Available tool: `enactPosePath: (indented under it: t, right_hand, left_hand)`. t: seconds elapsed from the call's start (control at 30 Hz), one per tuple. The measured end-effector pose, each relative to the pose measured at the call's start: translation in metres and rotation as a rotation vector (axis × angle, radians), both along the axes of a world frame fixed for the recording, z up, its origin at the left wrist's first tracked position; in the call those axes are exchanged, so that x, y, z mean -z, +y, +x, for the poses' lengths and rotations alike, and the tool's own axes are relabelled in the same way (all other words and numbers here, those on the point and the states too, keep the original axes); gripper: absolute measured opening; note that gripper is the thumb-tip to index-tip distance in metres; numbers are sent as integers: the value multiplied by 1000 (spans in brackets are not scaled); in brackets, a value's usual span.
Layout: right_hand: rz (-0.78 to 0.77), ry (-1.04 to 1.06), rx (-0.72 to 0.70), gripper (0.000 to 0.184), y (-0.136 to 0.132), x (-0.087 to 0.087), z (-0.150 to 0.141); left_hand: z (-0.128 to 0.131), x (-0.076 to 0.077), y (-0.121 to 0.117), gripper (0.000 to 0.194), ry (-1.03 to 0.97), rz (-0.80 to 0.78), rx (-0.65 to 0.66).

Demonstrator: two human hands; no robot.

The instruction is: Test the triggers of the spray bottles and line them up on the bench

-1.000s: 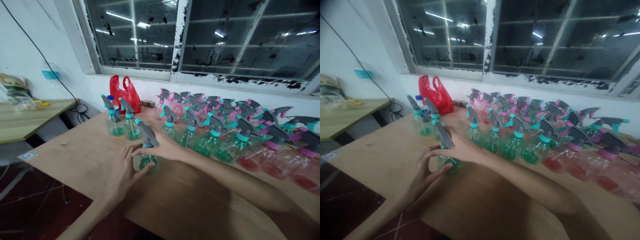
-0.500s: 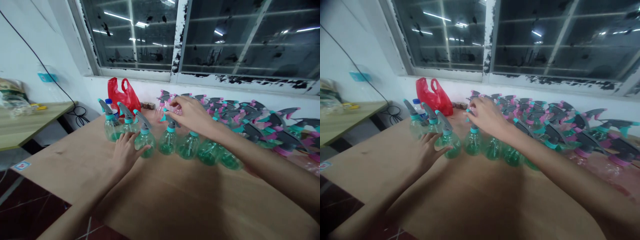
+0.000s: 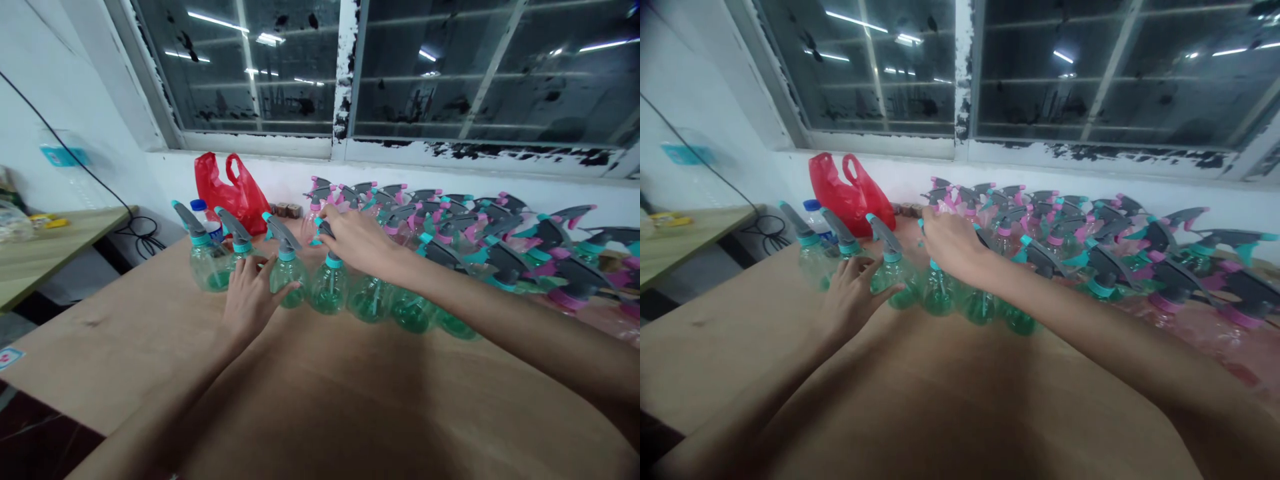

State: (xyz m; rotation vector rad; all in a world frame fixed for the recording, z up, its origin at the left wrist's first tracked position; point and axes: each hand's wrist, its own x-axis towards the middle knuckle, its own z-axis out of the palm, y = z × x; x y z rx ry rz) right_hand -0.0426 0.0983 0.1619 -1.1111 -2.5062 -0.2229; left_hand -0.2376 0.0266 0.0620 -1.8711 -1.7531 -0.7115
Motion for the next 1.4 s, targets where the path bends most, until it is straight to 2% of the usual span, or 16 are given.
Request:
enactPosePath:
  t: [0.1, 0.2, 0.33, 0.47, 0.63, 0.7, 0.8, 0.9, 1.03, 1.23, 1.33, 1.4]
  right_hand:
    - [-26, 15, -25, 38, 2, -1, 2]
    - [-43, 28, -51, 36, -3, -4, 5]
    - [-69, 35, -89, 36, -21, -9, 12]
    - [-106, 33, -146, 34, -49, -12, 22]
    - [-158, 41, -182, 34, -82, -11, 47]
    - [-228, 88, -187, 42, -90, -9, 64]
    - [-431, 203, -224, 64, -97, 2, 100]
    - [-599, 275, -253, 78, -101, 25, 138]
    - [-691, 427, -223, 89, -108, 54, 168]
    - [-620, 724, -248, 65, -106, 76, 183]
    - [-642, 828, -264, 46, -100, 82, 193]
    - [-658, 870, -284, 42, -96, 83, 201]
  left_hand:
    - [-2, 4, 0, 57, -8, 38, 0]
    - [3, 9, -11, 67, -45, 126, 29]
    - [22, 13, -40, 57, -193, 165, 169]
    - [49, 23, -64, 51, -412, -48, 366]
    - [78, 36, -81, 73, -523, -260, 388]
    - [88, 37, -87, 74, -508, -309, 397]
    - [103, 32, -96, 70, -462, -342, 382]
    - [118, 26, -100, 72, -446, -390, 417]
    - [145, 23, -94, 68, -497, -482, 505]
    - [194, 29, -77, 71, -472, -538, 696]
    - [214, 30, -68, 73, -453, -567, 726]
    - [224, 31, -62, 74, -448, -570, 748]
